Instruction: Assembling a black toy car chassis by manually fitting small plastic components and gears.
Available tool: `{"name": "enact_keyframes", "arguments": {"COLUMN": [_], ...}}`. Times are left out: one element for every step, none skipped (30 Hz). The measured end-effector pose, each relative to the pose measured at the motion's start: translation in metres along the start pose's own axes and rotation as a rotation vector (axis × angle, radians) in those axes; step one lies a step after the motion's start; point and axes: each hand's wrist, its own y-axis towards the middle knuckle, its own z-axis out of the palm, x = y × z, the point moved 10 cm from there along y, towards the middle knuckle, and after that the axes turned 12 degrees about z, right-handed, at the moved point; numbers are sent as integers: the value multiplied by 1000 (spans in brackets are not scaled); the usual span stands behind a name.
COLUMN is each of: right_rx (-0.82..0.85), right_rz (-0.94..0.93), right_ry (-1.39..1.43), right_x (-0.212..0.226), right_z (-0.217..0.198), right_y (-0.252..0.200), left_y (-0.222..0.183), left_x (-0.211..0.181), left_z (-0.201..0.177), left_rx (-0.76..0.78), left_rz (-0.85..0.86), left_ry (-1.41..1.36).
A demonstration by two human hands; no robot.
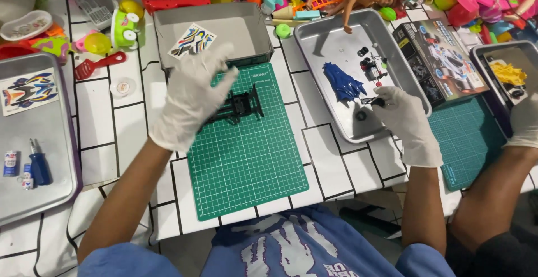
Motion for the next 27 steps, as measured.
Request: {"name": "enact_keyframes", "arguments": {"right_rx": [6, 23, 47, 61, 166, 272, 293, 389, 488, 511, 496, 482, 491, 484, 471, 473, 409, 344, 343, 333, 329, 334, 268, 203, 211, 242, 273], "right_rz": [-12, -78, -138, -144, -246, -344, -355, -337, -315, -326, -295, -264, -273, -260, -240, -242, -227, -211, -206, -273, -341, -336, -411, -486, -473, -498, -532], "right_ry": [3, 173, 348, 356, 535, 714, 722, 873, 1021, 1026, 1044, 1061, 1066, 1076, 1089, 1096, 1070, 1044, 1038, 1022, 1007, 1003, 959, 912, 908, 921, 932], "right_x": [19, 44, 67, 77, 96, 116, 127, 137, 149, 160, 166, 172, 176, 177, 174, 182, 184, 186, 187, 193, 200, 196, 196, 194, 189, 186, 185], "right_z": [5, 6, 10, 32, 55, 77, 100, 125, 149, 159, 166, 174, 183, 192, 199, 199, 195, 191, 190, 186, 184, 189, 188, 187, 192, 196, 197], "right_y": [-12, -26, -43, -46, -54, -65, -72, -79, -87, -94, -98, -101, -98, -93, -87, -90, -92, -92, -91, -91, -94, -92, -96, -101, -99, -100, -99], "left_y": [-3, -4, -8, -13, -19, -26, -31, -36, -41, -43, -45, -47, -46, -47, -48, -49, -53, -57, -56, -60, -66, -65, -70, -74, -80, -89, -96], "left_x": [-13, -31, -49, -54, -60, -66, -66, -60, -53, -53, -46, -39, -37, -27, -20, -19, -15, -11, -12, -6, -1, 0, 3, 5, 6, 8, 11], "left_z": [3, 11, 17, 27, 38, 48, 53, 54, 55, 49, 46, 44, 36, 30, 28, 27, 22, 17, 17, 18, 18, 18, 21, 24, 28, 34, 40], "left_rx": [-1, 33, 76, 84, 102, 121, 126, 74, 16, 18, 0, -20, -20, -37, -49, -45, -121, -197, -199, -230, -260, -261, -268, -276, -272, -295, -325], "left_rz": [-2, 43, 86, 81, 89, 96, 88, 17, -52, -59, -131, -203, -201, -273, -344, -341, -368, -395, -401, -490, -581, -588, -659, -729, -744, -806, -861], "left_ry": [13, -49, -110, -96, -101, -106, -84, -169, -252, -228, -291, -353, -340, -380, -426, -420, -399, -378, -384, -434, -478, -478, -528, -578, -579, -617, -654]}}
